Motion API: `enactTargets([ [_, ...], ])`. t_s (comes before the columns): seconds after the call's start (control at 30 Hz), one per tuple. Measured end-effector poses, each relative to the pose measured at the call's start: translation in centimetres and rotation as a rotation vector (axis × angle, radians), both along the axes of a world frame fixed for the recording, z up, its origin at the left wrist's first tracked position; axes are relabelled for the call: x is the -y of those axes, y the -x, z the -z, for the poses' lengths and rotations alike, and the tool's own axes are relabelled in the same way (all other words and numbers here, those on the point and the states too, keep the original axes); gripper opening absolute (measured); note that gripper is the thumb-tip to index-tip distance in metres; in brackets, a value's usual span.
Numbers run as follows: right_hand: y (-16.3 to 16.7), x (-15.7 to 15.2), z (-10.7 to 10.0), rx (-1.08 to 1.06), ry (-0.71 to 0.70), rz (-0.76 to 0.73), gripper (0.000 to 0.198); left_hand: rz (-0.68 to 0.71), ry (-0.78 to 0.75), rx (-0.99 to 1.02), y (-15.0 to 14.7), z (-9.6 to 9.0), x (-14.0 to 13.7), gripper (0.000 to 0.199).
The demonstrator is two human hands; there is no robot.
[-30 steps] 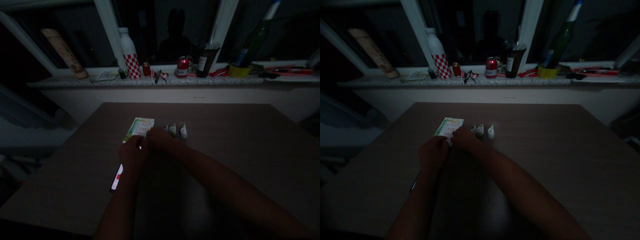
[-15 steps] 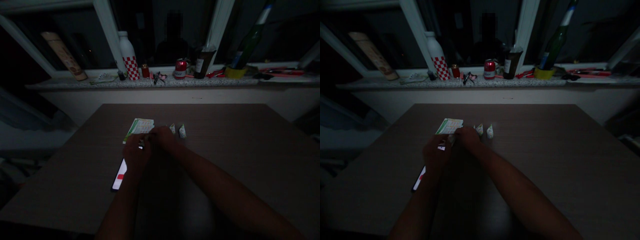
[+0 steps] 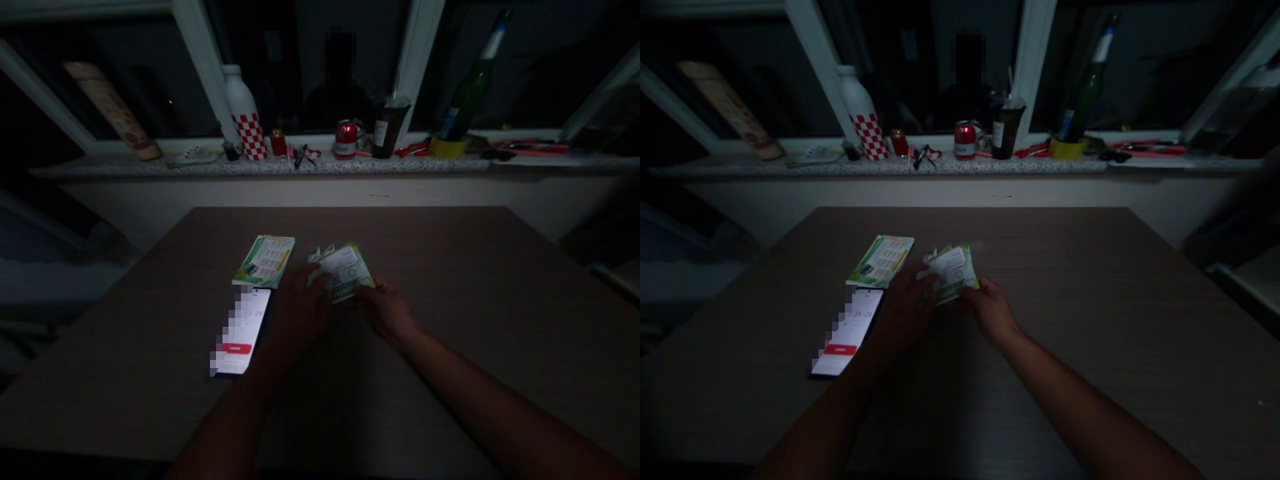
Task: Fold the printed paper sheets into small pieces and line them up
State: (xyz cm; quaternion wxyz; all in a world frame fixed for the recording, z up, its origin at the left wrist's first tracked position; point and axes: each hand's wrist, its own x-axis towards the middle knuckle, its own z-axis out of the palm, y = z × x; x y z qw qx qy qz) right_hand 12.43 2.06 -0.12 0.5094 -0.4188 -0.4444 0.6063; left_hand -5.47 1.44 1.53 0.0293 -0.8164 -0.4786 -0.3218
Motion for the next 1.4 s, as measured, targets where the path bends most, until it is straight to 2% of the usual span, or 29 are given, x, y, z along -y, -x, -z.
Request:
enactTargets([
  [0.13,-3.6,2.7,0.4,0.004,0.102,-0.127,0.024,0.150,0.155,-0.062,-1.5,0.6,1.1,0.032],
  [0.23,-6.1,3.8,0.3,0.069,0.094,-0.198,0.020,0.289,0.287,-0.078,-2.3,1.1,1.6,0.029],
  [0.33,-7.9,3.9,0.0,0.306,-0.157,-0.233,0.023,0.362,0.350,-0.106,-2.8,1.4,1.7,0.028],
  [0.4,-8.5,3.5,-0.1,0.349,-0.263,-0.212,0.024,0.388,0.369,-0.134,-3.1,1.5,1.6,0.025],
  [0.67,-7.0,1.6,0.7,0.527,-0.474,-0.087,0.010,0.526,0.392,-0.204,-5.1,1.4,0.6,0.021],
  [0.8,-6.6,1.5,1.6,0.568,-0.541,-0.013,0.009,0.513,0.429,-0.187,-4.3,1.2,0.1,0.019],
  [0.93,-6.8,1.5,1.6,0.592,-0.566,-0.058,0.013,0.338,0.432,-0.121,-2.3,1.3,0.0,0.028],
  [1.0,-6.8,1.4,1.5,0.602,-0.573,-0.064,0.015,0.285,0.442,-0.142,-1.9,1.4,0.1,0.025],
  [1.1,-6.5,1.4,1.2,0.604,-0.588,-0.073,0.017,0.312,0.456,-0.164,-2.1,1.4,0.3,0.022],
  [1.3,-6.8,2.0,0.9,0.552,-0.587,-0.094,0.029,0.379,0.489,-0.173,-3.0,1.7,0.5,0.045],
  [1.4,-6.9,2.1,0.8,0.546,-0.583,-0.079,0.028,0.369,0.466,-0.163,-3.5,1.7,0.5,0.044],
])
